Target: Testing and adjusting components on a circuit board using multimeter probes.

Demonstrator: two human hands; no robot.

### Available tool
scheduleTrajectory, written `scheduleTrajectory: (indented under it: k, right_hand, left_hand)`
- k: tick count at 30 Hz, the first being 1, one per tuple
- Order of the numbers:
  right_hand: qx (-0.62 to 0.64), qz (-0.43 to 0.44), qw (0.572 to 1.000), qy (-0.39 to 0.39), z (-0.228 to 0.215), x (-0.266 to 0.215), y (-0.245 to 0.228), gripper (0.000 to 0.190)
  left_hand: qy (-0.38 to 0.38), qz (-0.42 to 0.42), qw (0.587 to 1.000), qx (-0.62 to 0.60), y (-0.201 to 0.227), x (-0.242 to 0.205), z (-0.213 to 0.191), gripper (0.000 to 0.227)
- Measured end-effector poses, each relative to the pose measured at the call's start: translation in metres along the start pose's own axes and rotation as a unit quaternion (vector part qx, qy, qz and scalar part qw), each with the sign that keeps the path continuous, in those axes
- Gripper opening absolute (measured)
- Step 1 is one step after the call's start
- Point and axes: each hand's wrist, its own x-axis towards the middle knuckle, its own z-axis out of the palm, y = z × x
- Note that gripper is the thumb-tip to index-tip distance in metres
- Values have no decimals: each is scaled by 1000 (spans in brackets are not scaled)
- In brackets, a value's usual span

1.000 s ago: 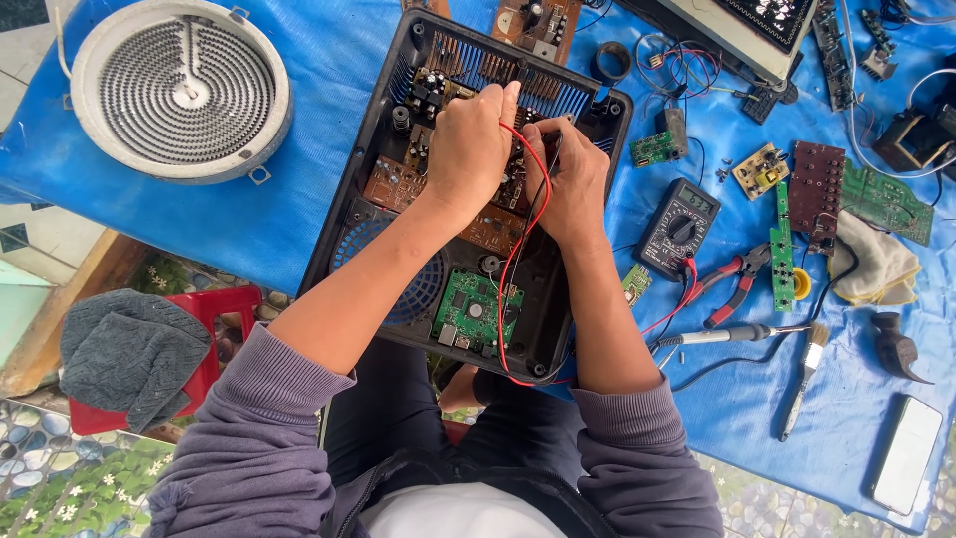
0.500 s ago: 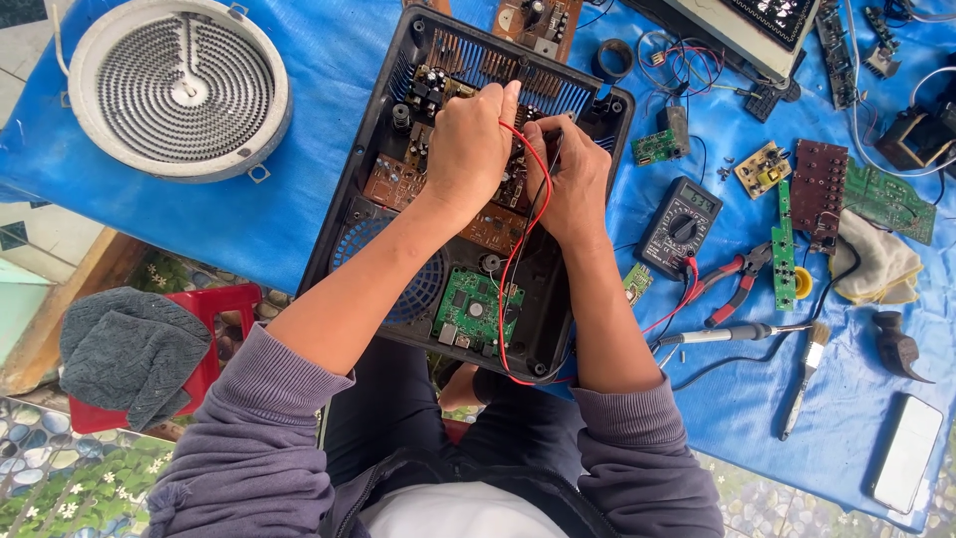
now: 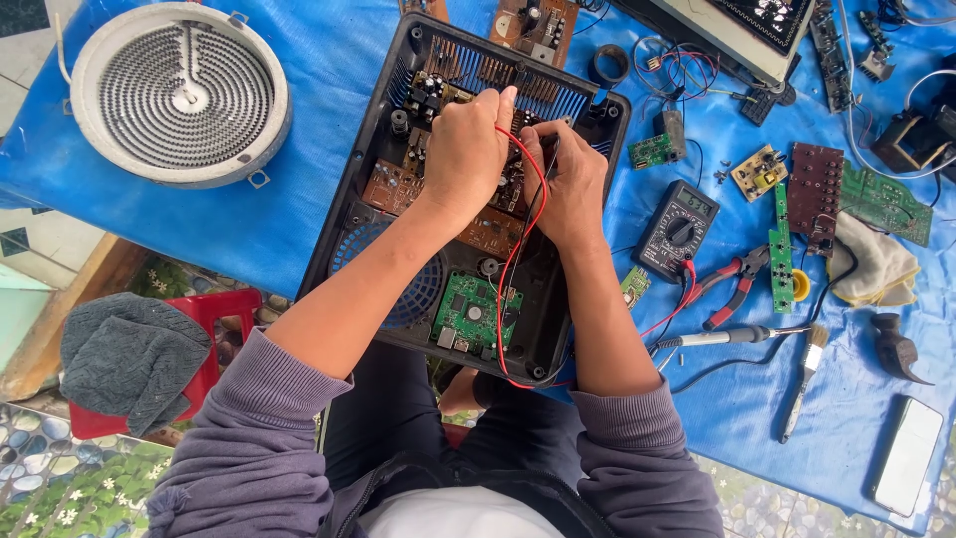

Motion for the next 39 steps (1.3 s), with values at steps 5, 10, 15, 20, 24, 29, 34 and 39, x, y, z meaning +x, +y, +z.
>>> scheduleTrajectory:
  k: [5, 10, 15, 20, 24, 29, 34, 39]
  right_hand:
    - [5, -5, 1000, 4, 0, 0, 1, 15]
    - [11, -10, 1000, 4, 0, 1, -1, 16]
    - [18, -9, 1000, -3, -1, 0, -2, 14]
    - [15, -7, 1000, -18, -2, 1, -3, 15]
    - [12, -14, 1000, -20, -3, 1, -4, 15]
    - [15, -18, 999, -24, -2, 2, -4, 15]
    - [40, -31, 998, 30, 0, 4, -6, 14]
    - [29, -25, 999, 32, 2, 3, -4, 13]
  left_hand:
    - [-1, 6, 1000, 14, 0, -2, 0, 47]
    - [-4, 0, 1000, 23, -1, -2, -1, 48]
    - [-11, -1, 1000, 15, 0, -3, -2, 49]
    - [-11, -3, 1000, 18, 0, -3, -2, 48]
    - [-17, -11, 999, 24, 2, -3, -2, 49]
    - [-19, -9, 1000, 15, 2, -3, -2, 49]
    - [-34, -44, 998, 10, 5, -3, -5, 57]
    - [-48, -54, 997, -6, 6, -2, -7, 58]
